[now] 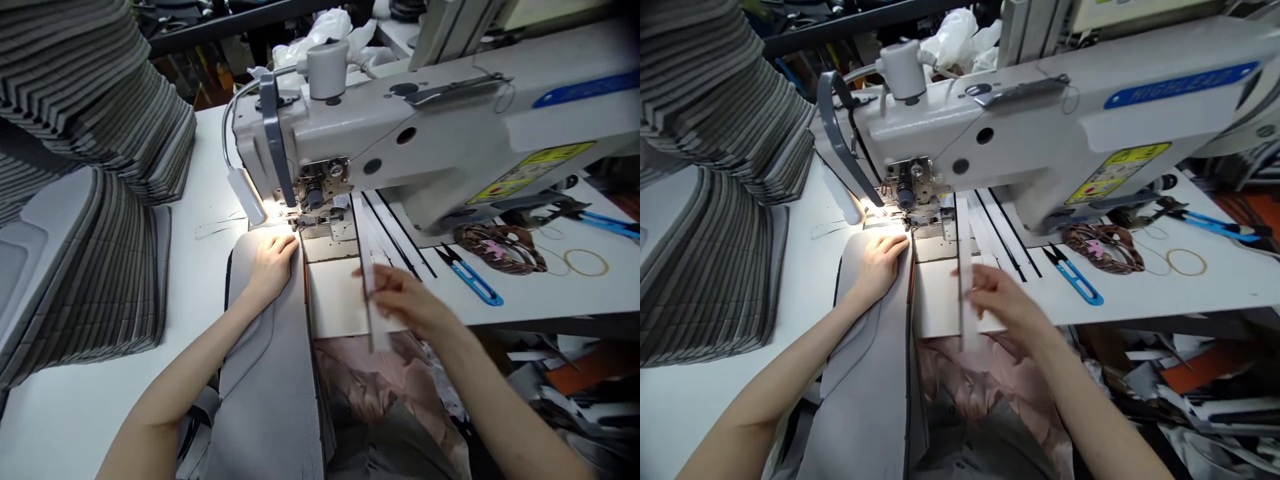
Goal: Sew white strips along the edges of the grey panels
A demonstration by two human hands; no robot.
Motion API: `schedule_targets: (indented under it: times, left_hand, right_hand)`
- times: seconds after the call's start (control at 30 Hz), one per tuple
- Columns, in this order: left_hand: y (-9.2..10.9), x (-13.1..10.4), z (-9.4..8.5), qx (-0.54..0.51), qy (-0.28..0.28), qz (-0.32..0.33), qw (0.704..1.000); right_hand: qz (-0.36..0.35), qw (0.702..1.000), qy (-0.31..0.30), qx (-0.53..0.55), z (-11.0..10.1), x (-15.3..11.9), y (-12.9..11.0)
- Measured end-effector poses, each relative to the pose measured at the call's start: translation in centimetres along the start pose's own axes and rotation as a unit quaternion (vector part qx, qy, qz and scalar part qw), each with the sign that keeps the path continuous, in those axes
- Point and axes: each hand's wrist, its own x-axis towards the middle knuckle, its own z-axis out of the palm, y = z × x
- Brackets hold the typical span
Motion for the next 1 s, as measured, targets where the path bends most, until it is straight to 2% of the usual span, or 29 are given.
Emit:
schedule_targets:
  times: [0.03,0.07,0.1,0.17,0.2,0.23,0.27,0.33,0.4,0.5,0.57,0.73,0.9,1.0]
  left_hand:
    - [0.1,0.0,0.0,0.003,0.001,-0.009,1.0]
    - [0.1,-0.1,0.0,0.006,0.003,-0.018,1.0]
    - [0.1,-0.1,0.1,0.004,0.005,-0.023,1.0]
    - [0.1,-0.1,0.1,-0.012,0.011,-0.025,1.0]
    - [0.1,-0.2,0.1,-0.024,0.017,-0.029,0.999]
    - [0.0,-0.2,0.1,-0.035,0.027,-0.038,0.998]
    - [0.0,-0.2,0.0,-0.044,0.041,-0.055,0.997]
    - [0.0,-0.3,-0.2,-0.062,0.069,-0.091,0.992]
    - [0.2,-0.3,-0.6,-0.082,0.072,-0.087,0.99]
    - [0.5,-0.3,-1.1,-0.103,0.029,-0.027,0.994]
    - [0.7,-0.2,-1.2,-0.108,0.018,-0.011,0.994]
    - [0.7,-0.1,-0.9,-0.115,0.04,-0.004,0.993]
    - [0.7,0.1,-0.8,-0.076,0.019,-0.012,0.997]
    - [0.8,0.2,-1.0,-0.053,-0.007,-0.004,0.999]
  right_hand:
    - [0.01,0.996,-0.063,0.066,1.6,-0.5,0.0]
    - [0.007,0.99,-0.092,0.11,3.2,-0.8,-0.1]
    - [-0.013,0.989,-0.076,0.123,4.5,-0.9,-0.2]
    - [-0.11,0.99,0.039,0.078,6.1,-0.2,-0.4]
    - [-0.177,0.979,0.099,0.022,6.5,0.6,-0.3]
    - [-0.245,0.958,0.137,-0.052,6.7,1.5,-0.2]
    - [-0.307,0.93,0.146,-0.135,6.7,2.6,0.1]
    - [-0.395,0.864,0.099,-0.297,6.7,4.5,0.9]
    - [-0.435,0.803,0.053,-0.404,6.9,5.7,1.7]
    - [-0.454,0.759,0.042,-0.466,7.4,6.1,2.2]
    - [-0.457,0.75,0.047,-0.475,7.7,5.8,2.1]
    - [-0.463,0.742,0.064,-0.482,7.9,5.9,2.1]
    - [-0.421,0.783,0.037,-0.457,7.9,6.2,1.8]
    - [-0.345,0.823,0.042,-0.45,8.2,4.8,0.7]
